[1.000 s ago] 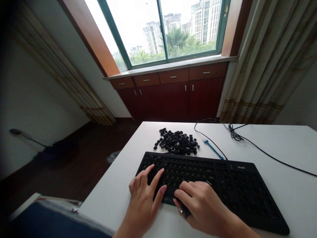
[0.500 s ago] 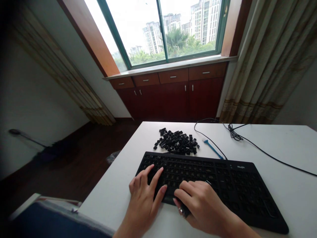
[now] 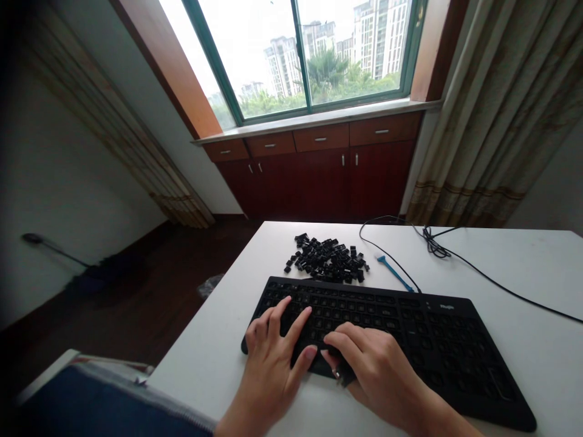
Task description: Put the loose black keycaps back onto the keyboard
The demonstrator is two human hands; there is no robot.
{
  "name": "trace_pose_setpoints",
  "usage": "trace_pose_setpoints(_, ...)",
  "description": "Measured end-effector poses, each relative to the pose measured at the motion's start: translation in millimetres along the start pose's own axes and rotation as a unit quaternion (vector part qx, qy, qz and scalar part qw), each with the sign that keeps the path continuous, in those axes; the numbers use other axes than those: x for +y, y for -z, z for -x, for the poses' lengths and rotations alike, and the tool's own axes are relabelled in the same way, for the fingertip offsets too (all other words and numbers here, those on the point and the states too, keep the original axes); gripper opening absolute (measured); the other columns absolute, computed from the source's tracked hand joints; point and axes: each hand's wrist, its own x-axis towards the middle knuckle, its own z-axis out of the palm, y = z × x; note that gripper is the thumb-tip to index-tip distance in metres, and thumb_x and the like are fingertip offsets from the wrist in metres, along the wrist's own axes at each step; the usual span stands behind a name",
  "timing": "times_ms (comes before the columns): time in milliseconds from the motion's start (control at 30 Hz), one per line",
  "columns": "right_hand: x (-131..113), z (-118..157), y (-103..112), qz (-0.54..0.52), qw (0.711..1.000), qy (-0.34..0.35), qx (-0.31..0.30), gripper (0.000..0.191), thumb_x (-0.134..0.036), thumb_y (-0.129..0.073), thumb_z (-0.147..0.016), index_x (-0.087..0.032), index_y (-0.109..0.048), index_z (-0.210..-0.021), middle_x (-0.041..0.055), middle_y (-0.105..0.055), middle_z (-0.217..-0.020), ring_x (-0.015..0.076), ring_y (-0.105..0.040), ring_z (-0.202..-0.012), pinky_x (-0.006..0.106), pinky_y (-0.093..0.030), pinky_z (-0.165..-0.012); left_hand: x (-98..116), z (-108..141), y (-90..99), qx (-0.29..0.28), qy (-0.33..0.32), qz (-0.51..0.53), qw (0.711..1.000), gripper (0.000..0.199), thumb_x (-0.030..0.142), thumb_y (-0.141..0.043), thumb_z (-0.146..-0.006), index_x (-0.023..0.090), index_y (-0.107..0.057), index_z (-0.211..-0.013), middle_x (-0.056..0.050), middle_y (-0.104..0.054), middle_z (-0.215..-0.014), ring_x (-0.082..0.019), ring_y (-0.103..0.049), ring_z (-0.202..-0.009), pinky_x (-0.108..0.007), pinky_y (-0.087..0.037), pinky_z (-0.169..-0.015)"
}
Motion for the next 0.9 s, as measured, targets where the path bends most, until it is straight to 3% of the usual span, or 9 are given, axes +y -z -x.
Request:
trace_pose_setpoints(200, 5.3, -0.2, 1.2, 0.0, 0.998, -0.048, 0.035, 0.019, -0.017, -0.063, -0.095, -0.021, -0.059, -0.113, 0.0054, -0.07, -0.101, 0.0164, -0.068, -0.081, 0.028, -0.052, -0.072, -0.9, 0.7, 0.1, 0.0, -0.002, 0.006, 1.0, 0.057, 0.05, -0.054, -0.096, 0.035, -0.042, -0.149, -0.01, -0.035, -0.153, -0.033, -0.038, -0.129, -0.049, -0.032, -0.104)
trace_pose_setpoints(467, 6.6, 1.1, 0.3, 0.016, 0.998, -0.048, 0.045, 0.021, -0.019, -0.064, -0.095, -0.021, -0.06, -0.115, 0.0063, -0.071, -0.107, 0.0185, -0.07, -0.092, 0.029, -0.055, -0.08, -1.5, 0.4, -0.2, 0.001, 0.001, 0.006, 1.0, 0.057, 0.05, -0.054, -0.095, 0.036, -0.042, -0.15, -0.009, -0.036, -0.152, -0.033, -0.04, -0.127, -0.048, -0.032, -0.104)
trace_pose_setpoints(900, 3.6, 0.9, 1.3, 0.026, 0.999, -0.035, 0.019, 0.029, -0.017, -0.058, -0.097, -0.022, -0.058, -0.125, 0.0081, -0.067, -0.109, 0.0164, -0.068, -0.08, 0.028, -0.053, -0.069, 0.5, -2.0, 4.4, -0.007, -0.01, -0.004, 1.0, 0.062, 0.05, -0.054, -0.096, 0.035, -0.035, -0.153, -0.011, -0.034, -0.154, -0.033, -0.039, -0.129, -0.049, -0.032, -0.104)
